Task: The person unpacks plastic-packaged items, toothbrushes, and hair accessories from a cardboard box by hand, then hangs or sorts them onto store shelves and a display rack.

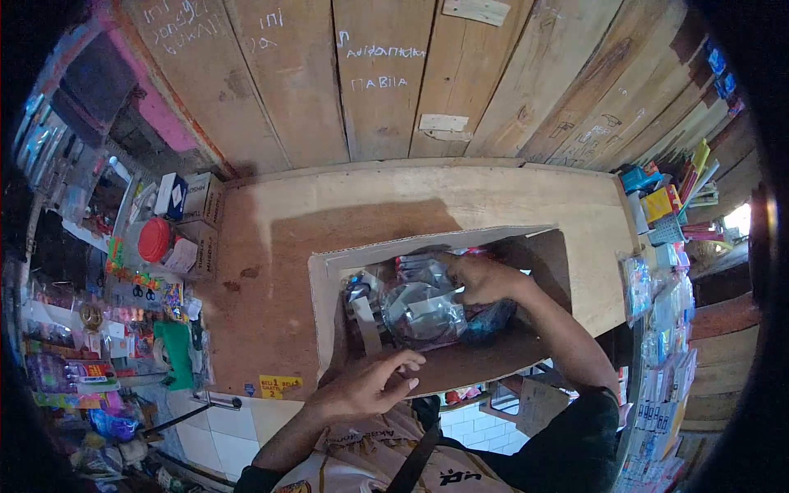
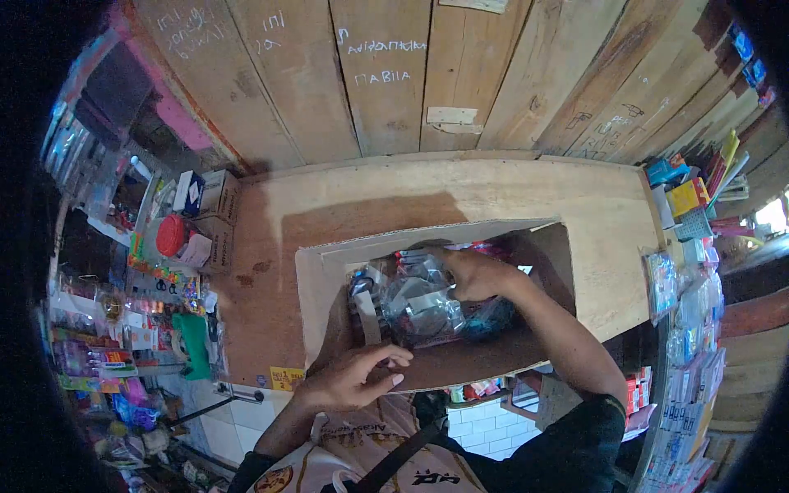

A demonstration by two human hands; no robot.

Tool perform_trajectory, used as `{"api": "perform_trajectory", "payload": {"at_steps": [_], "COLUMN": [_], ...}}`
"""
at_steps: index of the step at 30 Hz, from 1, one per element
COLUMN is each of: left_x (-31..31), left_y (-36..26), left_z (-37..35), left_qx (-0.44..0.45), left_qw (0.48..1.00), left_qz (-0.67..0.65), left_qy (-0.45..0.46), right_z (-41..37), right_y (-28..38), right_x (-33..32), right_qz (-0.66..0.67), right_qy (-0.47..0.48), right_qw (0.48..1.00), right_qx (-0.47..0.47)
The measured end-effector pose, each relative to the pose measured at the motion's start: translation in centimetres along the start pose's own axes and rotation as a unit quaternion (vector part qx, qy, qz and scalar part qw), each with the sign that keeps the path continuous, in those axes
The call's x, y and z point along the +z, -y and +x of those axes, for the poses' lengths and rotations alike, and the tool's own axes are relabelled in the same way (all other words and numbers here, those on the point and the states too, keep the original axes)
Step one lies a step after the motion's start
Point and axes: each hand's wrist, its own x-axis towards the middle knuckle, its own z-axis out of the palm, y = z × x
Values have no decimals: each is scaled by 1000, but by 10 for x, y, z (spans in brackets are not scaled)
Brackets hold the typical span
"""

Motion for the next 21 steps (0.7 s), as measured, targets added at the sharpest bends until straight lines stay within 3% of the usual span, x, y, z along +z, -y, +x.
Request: {"api": "perform_trajectory", "payload": {"at_steps": [2,5,7,10,14,18,19,21], "left_x": [-2,-6,-14,-22,-40,-50,-45,-47], "left_y": [-2,-12,-24,-25,-48,-57,-59,-57], "left_z": [0,0,3,12,25,44,45,51], "left_qx": [-1,-14,-50,35,89,59,115,50], "left_qw": [1000,996,989,959,919,974,943,973], "left_qz": [-3,-9,32,107,195,118,200,143], "left_qy": [-21,-86,-133,-259,-331,-187,-238,-174], "right_z": [-6,-13,-17,-26,-43,-63,-67,-67], "right_y": [20,45,55,62,90,139,151,162], "right_x": [-12,-30,-43,-54,-71,-85,-89,-90], "right_qz": [34,-58,-25,-5,-26,-129,-154,-199], "right_qy": [-18,-45,-27,-44,-56,-76,-79,-81], "right_qw": [999,997,999,997,995,985,981,973], "right_qx": [-2,-30,-35,-60,-75,-90,-90,-79]}}
